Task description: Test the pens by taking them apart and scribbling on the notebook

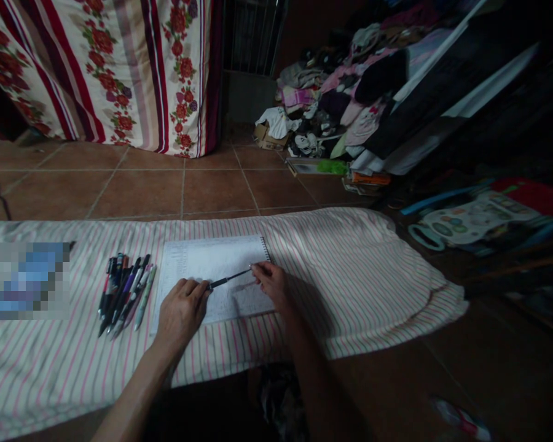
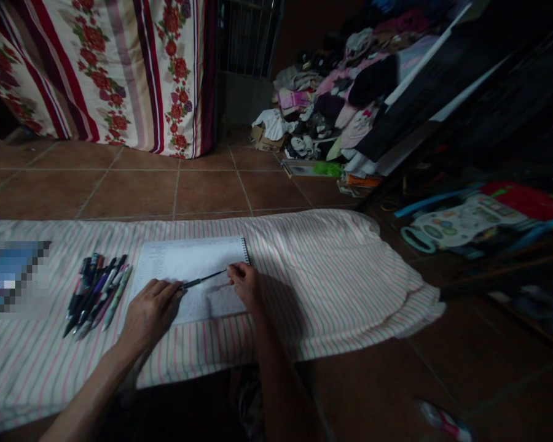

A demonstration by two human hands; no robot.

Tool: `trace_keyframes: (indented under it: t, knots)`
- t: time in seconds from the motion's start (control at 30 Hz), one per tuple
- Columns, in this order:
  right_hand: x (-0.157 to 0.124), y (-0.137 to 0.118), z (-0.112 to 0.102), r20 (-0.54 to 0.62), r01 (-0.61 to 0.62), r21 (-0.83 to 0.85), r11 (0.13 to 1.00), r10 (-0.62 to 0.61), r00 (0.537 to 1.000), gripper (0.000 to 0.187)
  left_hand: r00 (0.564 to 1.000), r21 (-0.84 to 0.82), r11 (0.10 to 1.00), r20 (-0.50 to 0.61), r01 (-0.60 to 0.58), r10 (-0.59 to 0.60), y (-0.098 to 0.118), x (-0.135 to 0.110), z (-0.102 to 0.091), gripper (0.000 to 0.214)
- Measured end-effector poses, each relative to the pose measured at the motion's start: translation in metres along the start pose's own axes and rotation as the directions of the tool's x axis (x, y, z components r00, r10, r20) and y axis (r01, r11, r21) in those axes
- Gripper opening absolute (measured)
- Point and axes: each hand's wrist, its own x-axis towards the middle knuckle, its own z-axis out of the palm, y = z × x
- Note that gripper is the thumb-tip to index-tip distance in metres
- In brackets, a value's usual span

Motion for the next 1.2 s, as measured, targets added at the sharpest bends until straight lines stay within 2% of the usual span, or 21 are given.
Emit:
trace_keyframes:
  t: [0.27, 0.37, 0.5, 0.63, 0.77, 1.0, 1.2]
  knots:
    - [0.002, -0.002, -0.023, -0.128, -0.02, 0.054, 0.998, 0.026, 0.991, 0.03, 0.999, -0.025, 0.999, -0.032, -0.033, 0.032, -0.027, -0.012, -0.007, 0.027]
    - [0.002, -0.002, -0.017, -0.178, -0.005, 0.049, 0.999, 0.014, 0.984, 0.029, 0.999, -0.019, 1.0, -0.048, -0.021, 0.02, -0.031, -0.014, -0.009, 0.028]
    - [0.001, -0.002, 0.005, -0.197, 0.032, 0.026, 0.999, -0.026, 0.98, 0.03, 0.999, -0.029, 0.999, -0.048, -0.021, 0.019, -0.025, -0.014, -0.008, 0.028]
    - [0.0, 0.002, 0.021, -0.168, 0.068, -0.056, 0.996, -0.076, 0.983, 0.031, 0.999, -0.058, 0.998, -0.035, -0.038, 0.036, -0.014, -0.011, -0.002, 0.028]
    - [-0.001, 0.009, 0.017, -0.107, 0.142, -0.231, 0.962, -0.171, 0.98, 0.026, 0.999, -0.057, 0.997, -0.001, -0.043, 0.043, -0.007, -0.01, 0.002, 0.029]
    - [-0.007, 0.013, 0.003, 0.007, 0.285, -0.525, 0.802, -0.33, 0.944, 0.017, 0.999, -0.039, 0.998, 0.004, -0.053, 0.053, -0.003, -0.007, 0.004, 0.028]
    - [-0.014, 0.007, 0.005, 0.075, 0.327, -0.635, 0.7, -0.365, 0.928, 0.014, 0.998, -0.02, 0.998, -0.035, -0.058, 0.057, -0.001, -0.004, 0.01, 0.026]
